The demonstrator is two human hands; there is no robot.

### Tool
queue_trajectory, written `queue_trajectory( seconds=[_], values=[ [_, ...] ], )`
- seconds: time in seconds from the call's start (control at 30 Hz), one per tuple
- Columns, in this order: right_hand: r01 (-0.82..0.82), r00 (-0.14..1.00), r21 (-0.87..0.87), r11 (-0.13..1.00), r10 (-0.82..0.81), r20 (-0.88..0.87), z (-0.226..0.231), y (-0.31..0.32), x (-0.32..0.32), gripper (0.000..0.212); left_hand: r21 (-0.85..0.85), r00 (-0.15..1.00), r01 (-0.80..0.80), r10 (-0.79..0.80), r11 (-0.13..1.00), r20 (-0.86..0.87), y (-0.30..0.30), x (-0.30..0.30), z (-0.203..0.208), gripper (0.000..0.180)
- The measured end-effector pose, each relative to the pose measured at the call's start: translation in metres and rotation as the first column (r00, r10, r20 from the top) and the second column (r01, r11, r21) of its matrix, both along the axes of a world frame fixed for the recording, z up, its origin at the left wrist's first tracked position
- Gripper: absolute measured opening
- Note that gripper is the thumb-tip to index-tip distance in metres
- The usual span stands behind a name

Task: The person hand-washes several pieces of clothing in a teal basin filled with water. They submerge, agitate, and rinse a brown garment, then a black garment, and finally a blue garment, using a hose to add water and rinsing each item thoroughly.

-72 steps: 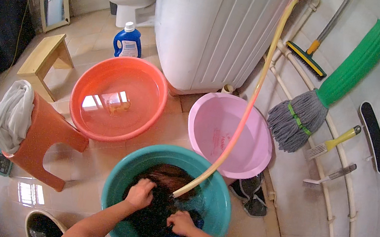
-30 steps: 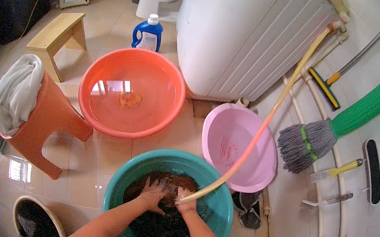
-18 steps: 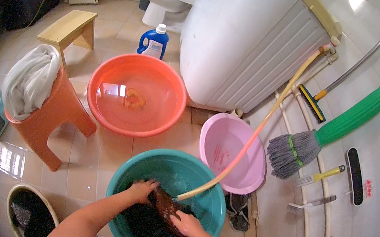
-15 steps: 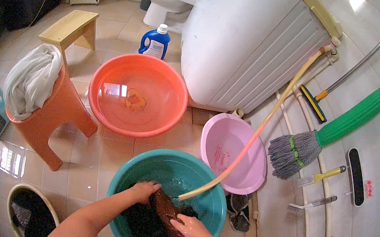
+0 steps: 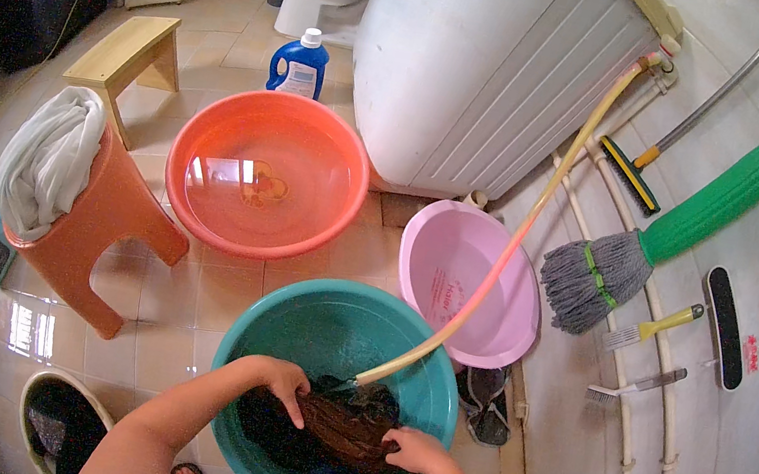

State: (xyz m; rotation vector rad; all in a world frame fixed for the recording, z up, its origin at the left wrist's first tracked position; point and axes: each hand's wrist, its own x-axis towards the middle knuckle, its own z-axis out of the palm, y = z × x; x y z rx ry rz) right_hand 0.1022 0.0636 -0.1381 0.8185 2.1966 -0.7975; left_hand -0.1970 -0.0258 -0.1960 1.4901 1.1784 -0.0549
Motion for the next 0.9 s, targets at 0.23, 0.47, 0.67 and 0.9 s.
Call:
queue_trajectory(
  seconds=[0.23, 0.47, 0.67, 0.9],
  values=[
    [-0.086, 0.994, 0.101, 0.991, 0.092, -0.055, -0.001, 0.027, -0.002, 0.040, -0.029, 0.988, -0.100, 0.103, 0.995, 0.116, -0.011, 0.005, 0.007, 0.060],
    [0.139, 0.887, 0.358, 0.923, 0.045, -0.460, -0.007, 0.006, -0.019, 0.050, 0.407, 0.793, -0.510, 0.598, 0.758, -0.120, -0.008, 0.005, -0.003, 0.045],
    [0.135, 0.862, 0.260, 0.956, 0.016, -0.507, -0.007, 0.006, -0.034, 0.032, 0.811, 0.663, -0.365, 0.739, 0.457, -0.118, -0.003, 0.011, -0.011, 0.030],
    [-0.136, 0.959, 0.380, 0.915, 0.218, -0.179, -0.056, -0.014, -0.038, 0.087, 0.255, 0.845, -0.083, 0.203, 0.963, -0.494, -0.021, 0.054, 0.002, 0.124]
  ],
)
